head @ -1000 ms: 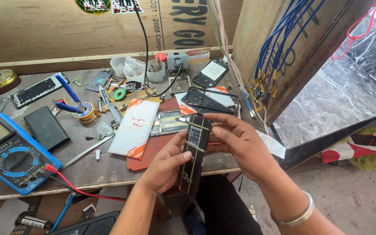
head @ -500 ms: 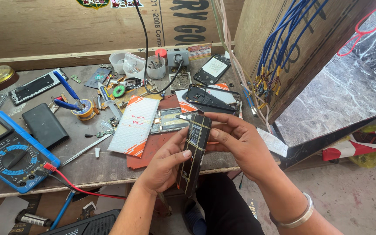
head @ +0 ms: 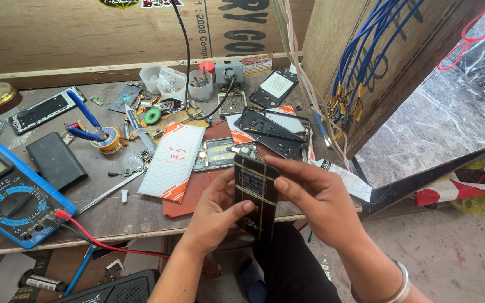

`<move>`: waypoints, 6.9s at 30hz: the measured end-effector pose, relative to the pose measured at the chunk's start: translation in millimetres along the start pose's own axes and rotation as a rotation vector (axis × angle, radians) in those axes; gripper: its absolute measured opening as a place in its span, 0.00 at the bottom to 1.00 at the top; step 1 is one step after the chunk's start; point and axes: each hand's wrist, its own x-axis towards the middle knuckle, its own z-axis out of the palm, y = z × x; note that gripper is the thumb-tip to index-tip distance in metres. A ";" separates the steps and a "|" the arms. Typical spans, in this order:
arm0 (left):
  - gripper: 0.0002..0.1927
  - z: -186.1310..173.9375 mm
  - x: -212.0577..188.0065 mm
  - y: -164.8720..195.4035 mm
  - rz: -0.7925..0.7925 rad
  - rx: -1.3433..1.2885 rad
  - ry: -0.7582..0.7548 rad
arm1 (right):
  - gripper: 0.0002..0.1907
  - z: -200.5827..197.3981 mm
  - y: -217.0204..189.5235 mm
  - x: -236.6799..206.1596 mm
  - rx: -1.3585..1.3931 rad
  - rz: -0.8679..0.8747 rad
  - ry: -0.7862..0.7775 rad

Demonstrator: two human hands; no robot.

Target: The person secures a disassembled mobile phone with a rubber band and then applies adhesive from a tube along the edges of the device. They manipulate the phone and the adhesive tube throughout the process.

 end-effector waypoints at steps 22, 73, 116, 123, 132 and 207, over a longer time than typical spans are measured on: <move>0.19 -9.3 -8.8 -15.1 0.094 -0.026 0.039 | 0.19 -4.3 -0.9 -28.7 -0.065 -0.157 0.034; 0.14 5.3 -6.5 -4.6 0.234 0.175 0.078 | 0.12 -28.8 -49.6 -78.1 -0.761 -0.410 0.433; 0.13 6.2 -8.1 -4.5 0.197 0.197 0.099 | 0.13 -29.2 -95.5 -63.9 -0.964 -0.578 0.173; 0.14 5.5 -7.2 -5.9 0.210 0.171 0.088 | 0.12 -30.9 -95.1 -64.8 -0.961 -0.590 0.176; 0.13 5.8 -7.1 -6.1 0.206 0.183 0.092 | 0.12 -33.7 -94.1 -67.4 -0.954 -0.569 0.193; 0.26 -1.0 -8.9 -5.1 0.058 -0.027 0.082 | 0.32 -14.2 -64.4 -27.2 -1.005 -0.368 0.009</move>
